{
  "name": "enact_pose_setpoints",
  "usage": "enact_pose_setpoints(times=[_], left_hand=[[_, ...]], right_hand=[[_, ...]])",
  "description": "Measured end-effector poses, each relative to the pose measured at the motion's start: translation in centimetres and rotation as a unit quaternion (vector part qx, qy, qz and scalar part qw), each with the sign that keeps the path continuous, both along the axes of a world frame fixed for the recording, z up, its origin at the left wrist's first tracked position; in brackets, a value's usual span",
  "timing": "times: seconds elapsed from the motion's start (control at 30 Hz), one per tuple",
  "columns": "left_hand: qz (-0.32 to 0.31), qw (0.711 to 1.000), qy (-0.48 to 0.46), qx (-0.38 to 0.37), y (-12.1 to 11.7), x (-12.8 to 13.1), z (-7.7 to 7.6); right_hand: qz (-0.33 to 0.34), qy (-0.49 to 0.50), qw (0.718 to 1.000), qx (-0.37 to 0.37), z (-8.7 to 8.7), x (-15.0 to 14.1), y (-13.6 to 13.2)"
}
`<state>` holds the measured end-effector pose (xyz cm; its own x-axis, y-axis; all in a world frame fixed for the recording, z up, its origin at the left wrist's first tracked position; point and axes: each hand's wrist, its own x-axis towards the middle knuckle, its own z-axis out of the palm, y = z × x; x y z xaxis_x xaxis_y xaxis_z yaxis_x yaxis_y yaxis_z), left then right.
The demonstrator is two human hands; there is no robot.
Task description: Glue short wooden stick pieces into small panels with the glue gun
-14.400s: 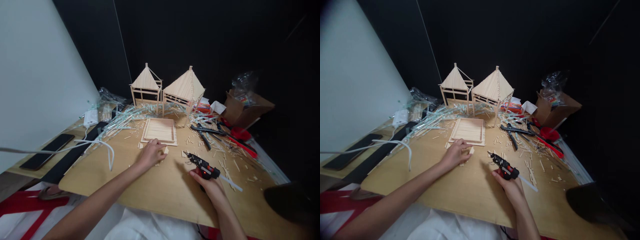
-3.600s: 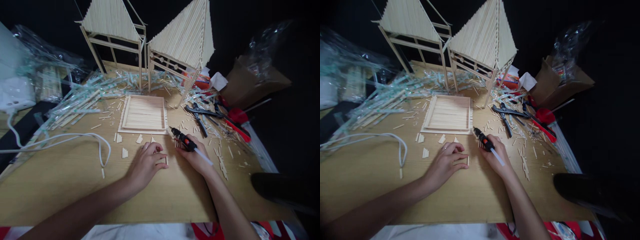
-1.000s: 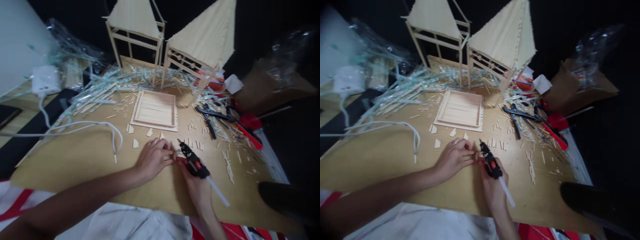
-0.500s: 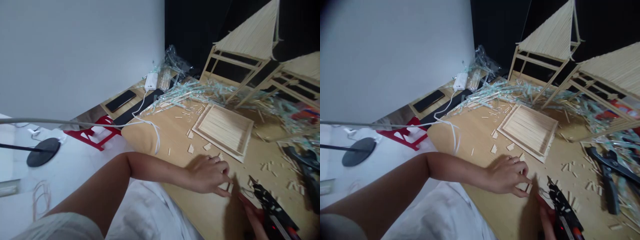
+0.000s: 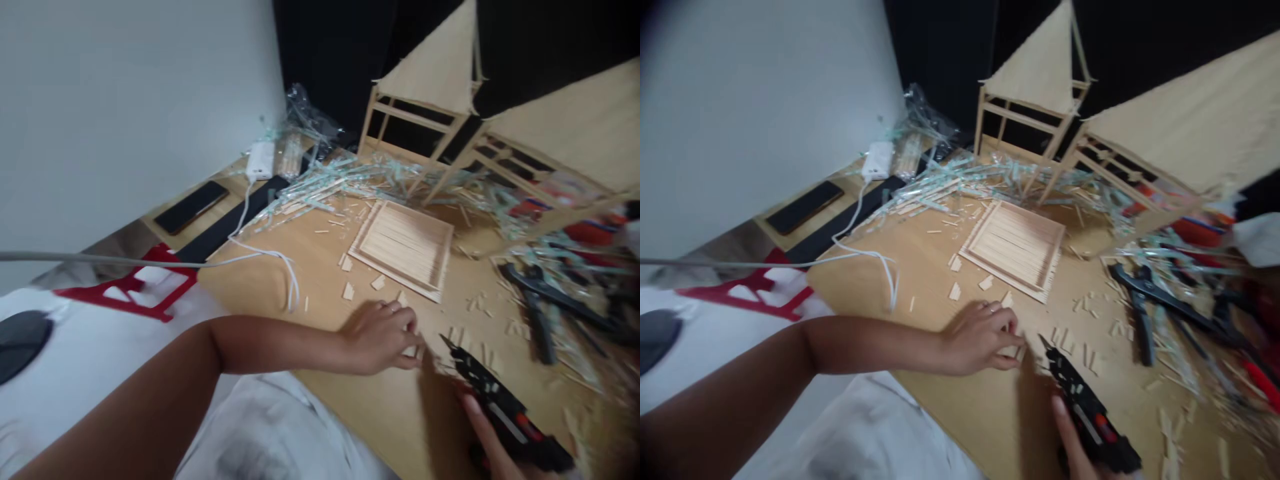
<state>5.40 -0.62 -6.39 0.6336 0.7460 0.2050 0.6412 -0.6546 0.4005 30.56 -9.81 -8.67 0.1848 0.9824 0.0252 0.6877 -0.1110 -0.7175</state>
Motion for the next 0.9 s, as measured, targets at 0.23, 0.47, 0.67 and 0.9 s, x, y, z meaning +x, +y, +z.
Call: enact_pose_setpoints(times=[0.23,0.47,0.67,0.9], left_hand=[[0.018,0.998,-0.023,-0.053,0.2,0.0,0.1],[0.012,0.998,-0.025,-0.062,0.4,0.2,-0.4],[0.009,0.998,-0.017,-0.054,0.4,0.2,-0.5],[0.008,0.999,-0.016,-0.046,0.4,0.3,-0.3]], right_hand=[[-0.030,0.021,0.997,-0.070,3.3,-1.0,-1.0],[-0.077,0.113,0.981,-0.139,5.9,-4.3,0.5],[-0.067,0.204,0.963,-0.166,5.8,-4.4,0.3],[-0.047,0.228,0.956,-0.179,5.5,-4.5,0.5]])
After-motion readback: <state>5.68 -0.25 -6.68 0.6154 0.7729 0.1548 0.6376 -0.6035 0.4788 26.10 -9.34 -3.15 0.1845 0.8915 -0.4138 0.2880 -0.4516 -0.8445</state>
